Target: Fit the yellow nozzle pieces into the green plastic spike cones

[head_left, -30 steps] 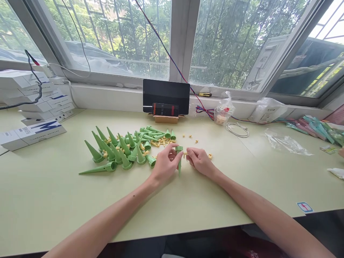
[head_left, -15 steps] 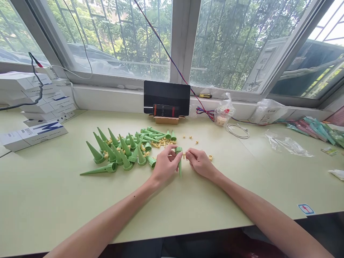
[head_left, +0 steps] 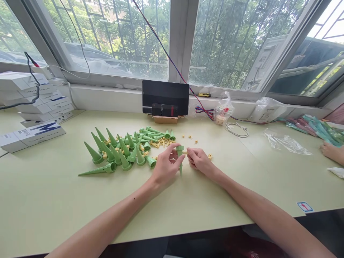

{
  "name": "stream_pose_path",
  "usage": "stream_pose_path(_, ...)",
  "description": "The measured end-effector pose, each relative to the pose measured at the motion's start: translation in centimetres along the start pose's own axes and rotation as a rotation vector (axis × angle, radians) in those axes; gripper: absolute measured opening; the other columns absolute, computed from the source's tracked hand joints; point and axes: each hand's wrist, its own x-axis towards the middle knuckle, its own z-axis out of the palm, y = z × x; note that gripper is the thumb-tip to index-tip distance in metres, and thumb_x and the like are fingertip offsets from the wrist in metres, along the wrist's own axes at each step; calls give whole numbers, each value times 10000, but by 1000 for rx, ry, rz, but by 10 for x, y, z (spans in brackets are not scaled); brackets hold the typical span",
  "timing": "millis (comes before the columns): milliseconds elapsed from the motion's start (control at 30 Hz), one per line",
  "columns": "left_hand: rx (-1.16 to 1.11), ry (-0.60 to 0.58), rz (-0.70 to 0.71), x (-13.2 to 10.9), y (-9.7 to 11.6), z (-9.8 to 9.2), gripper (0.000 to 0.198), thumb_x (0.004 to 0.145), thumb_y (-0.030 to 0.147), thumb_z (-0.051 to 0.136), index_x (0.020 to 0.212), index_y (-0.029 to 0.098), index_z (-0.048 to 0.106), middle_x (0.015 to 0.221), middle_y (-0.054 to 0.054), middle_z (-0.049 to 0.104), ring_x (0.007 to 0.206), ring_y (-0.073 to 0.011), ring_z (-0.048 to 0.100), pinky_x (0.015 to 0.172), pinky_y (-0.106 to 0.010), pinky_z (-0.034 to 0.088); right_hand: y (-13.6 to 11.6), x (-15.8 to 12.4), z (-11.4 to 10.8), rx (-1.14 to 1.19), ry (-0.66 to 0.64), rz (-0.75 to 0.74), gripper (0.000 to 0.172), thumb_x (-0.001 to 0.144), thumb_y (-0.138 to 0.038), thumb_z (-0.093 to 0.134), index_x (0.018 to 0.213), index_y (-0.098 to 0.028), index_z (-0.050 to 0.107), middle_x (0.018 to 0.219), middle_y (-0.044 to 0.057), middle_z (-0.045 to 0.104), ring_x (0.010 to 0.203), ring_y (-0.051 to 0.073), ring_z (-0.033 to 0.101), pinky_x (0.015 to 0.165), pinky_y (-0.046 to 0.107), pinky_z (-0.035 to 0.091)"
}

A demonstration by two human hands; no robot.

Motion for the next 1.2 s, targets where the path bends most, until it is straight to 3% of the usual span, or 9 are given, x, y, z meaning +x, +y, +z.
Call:
stream_pose_path(200,-291,-43,-269,3,1,-3,464,769,388,748,1135,220,516,708,31,604,615,-136,630,600,-258,509,1,-2,-1,-369,100,-187,483,1015,-480,336,629,-197,403,570,-32,395,534,112,355,545,262,298)
stream_pose_path(433,-507,-82,-460,4,1,-2,520,688,324,835,1070,184,511,777,-38,703,585,-93,582,567,-207,432,1,-3,-6,-570,23,-299,386,1039,-389,305,704,-207,365,619,-42,380,551,116,325,569,257,266)
stream_pose_path(667,-687,-75,-560,3,1,-1,548,664,217,840,1054,195,456,769,-12,686,582,-91,596,570,-205,466,1,-4,-9,-695,-21,-336,365,1036,-367,310,712,-208,357,657,-21,442,570,121,352,585,255,262)
stream_pose_path(867,-676,-92,-534,2,-1,-1,563,675,227,838,1077,202,445,788,-11,689,598,-94,605,586,-212,470,3,-5,-7,-660,10,-338,371,1031,-342,314,694,-203,387,625,-23,442,545,116,340,573,257,267)
stream_pose_path(1033,-495,-101,-352,0,3,-1,488,712,289,813,1042,209,463,715,16,668,587,-115,612,578,-228,464,2,-5,-1,-509,42,-299,411,1034,-377,305,705,-192,469,601,-22,466,537,115,379,568,254,302)
stream_pose_path(1200,-334,-68,-201,-3,5,2,406,763,297,752,1034,219,459,639,51,613,562,-132,614,526,-227,464,2,-6,5,-324,86,-197,501,1018,-482,315,612,-200,391,544,-31,405,514,110,355,528,262,298)
